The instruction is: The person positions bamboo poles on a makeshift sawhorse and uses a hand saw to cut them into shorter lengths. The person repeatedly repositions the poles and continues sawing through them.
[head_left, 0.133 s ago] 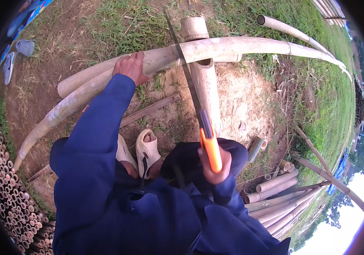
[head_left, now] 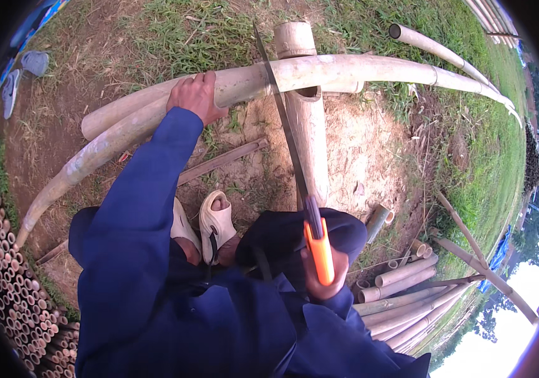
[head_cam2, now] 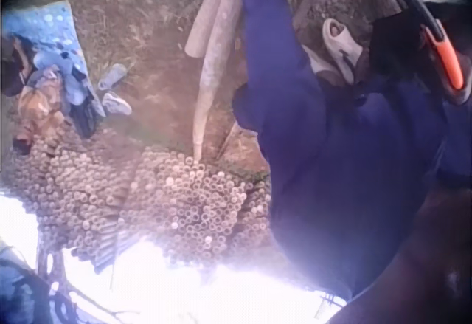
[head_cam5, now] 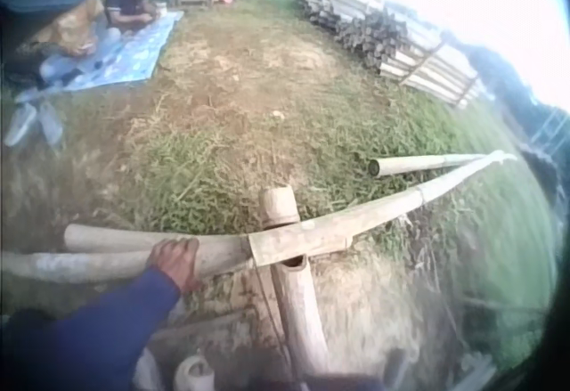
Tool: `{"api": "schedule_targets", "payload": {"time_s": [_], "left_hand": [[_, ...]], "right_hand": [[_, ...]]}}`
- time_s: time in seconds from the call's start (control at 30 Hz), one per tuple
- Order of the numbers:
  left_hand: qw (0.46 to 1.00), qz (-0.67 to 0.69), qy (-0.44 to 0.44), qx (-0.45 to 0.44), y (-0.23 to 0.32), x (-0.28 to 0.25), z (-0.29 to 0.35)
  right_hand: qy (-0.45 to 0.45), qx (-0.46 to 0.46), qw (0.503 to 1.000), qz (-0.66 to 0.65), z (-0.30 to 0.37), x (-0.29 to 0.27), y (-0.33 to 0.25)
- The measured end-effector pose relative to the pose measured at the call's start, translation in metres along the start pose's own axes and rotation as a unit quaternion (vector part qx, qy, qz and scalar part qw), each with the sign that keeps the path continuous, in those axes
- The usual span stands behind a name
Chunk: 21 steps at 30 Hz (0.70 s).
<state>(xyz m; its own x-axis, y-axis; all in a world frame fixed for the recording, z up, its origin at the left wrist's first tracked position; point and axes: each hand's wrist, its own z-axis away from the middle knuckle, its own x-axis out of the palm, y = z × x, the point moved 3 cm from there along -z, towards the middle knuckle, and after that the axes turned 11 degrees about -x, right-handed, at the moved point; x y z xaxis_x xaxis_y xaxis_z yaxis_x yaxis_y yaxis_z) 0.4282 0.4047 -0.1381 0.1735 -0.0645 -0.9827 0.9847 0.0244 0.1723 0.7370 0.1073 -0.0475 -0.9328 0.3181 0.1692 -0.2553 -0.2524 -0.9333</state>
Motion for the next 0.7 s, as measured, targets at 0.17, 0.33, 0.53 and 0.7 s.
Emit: {"api": "schedule_targets", "payload": {"time_s": [0.17, 0.33, 0.53, 0.7], "left_hand": [[1.000, -0.007, -0.007, -0.004, -0.004, -0.004, -0.010], [1.000, -0.018, -0.011, 0.005, -0.011, 0.000, -0.006], [1.000, -0.015, -0.020, 0.001, -0.001, 0.006, -0.007], [1.000, -0.019, -0.006, 0.015, -0.011, -0.003, -0.008]], "right_hand": [[-0.153, -0.196, 0.919, 0.306, -0.141, 0.108, -0.024], [-0.157, -0.177, 0.910, 0.342, -0.043, 0.054, -0.040], [-0.151, -0.179, 0.917, 0.323, -0.114, 0.088, -0.030], [-0.142, -0.171, 0.932, 0.287, -0.112, 0.092, -0.026]]}}
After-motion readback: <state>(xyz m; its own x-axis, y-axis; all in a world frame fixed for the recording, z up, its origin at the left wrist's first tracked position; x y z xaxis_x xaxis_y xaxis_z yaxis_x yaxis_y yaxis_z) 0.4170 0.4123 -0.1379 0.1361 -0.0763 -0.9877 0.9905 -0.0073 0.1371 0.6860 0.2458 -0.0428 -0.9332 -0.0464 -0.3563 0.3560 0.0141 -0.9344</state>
